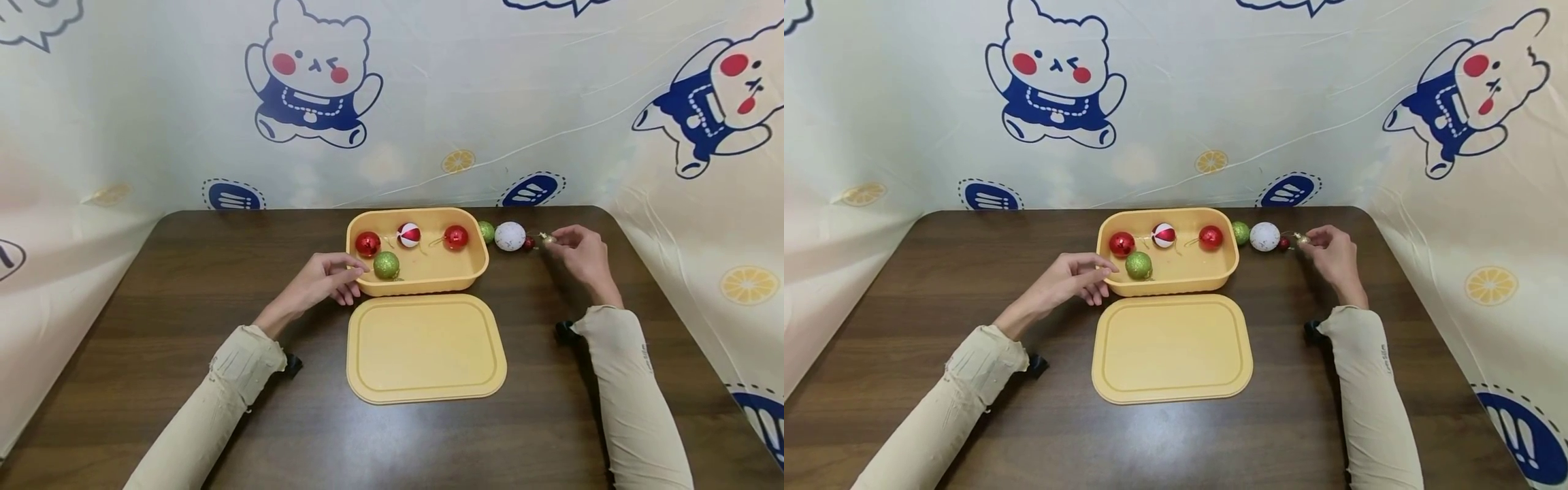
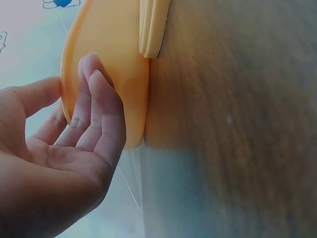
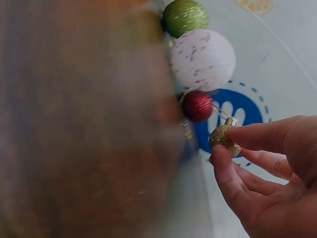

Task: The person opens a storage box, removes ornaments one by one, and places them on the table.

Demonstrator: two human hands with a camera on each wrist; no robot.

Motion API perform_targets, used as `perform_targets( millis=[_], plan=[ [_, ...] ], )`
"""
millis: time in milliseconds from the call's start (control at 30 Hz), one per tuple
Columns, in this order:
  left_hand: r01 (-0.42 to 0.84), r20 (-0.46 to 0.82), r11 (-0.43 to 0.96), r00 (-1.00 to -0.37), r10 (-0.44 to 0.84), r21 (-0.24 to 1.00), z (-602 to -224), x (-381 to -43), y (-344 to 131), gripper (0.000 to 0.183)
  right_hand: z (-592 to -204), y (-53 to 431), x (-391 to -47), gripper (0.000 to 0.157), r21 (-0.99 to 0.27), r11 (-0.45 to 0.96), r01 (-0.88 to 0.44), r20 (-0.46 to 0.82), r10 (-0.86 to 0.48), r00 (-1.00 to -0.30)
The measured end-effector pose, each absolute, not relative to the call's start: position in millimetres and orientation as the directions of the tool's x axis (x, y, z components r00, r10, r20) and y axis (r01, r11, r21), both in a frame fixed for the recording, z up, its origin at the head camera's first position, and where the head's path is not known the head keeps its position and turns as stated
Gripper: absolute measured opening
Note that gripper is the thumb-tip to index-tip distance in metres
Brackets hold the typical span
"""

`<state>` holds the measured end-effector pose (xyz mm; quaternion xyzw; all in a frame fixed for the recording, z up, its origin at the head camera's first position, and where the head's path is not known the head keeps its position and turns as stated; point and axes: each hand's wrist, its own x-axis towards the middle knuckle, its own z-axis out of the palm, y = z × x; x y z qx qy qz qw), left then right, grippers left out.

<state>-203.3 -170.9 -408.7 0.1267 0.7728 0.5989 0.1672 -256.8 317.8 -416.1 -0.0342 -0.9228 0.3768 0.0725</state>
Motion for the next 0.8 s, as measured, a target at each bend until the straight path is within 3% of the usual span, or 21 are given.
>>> perform_targets(
  millis=[300,800],
  plan=[
    [-0.008,-0.113,0.255,-0.911,0.398,0.967,-408.7,-204.4,-170.7,0.033,-426.2,315.5,-259.6,0.034,-0.748,0.663,0.044,0.055,0.127,-0.99],
    [-0.009,-0.104,0.231,-0.911,0.399,0.973,-410.0,-204.4,-171.0,0.033,-412.3,311.7,-256.9,0.035,-0.696,0.716,0.043,0.019,0.079,-0.997]
  ],
)
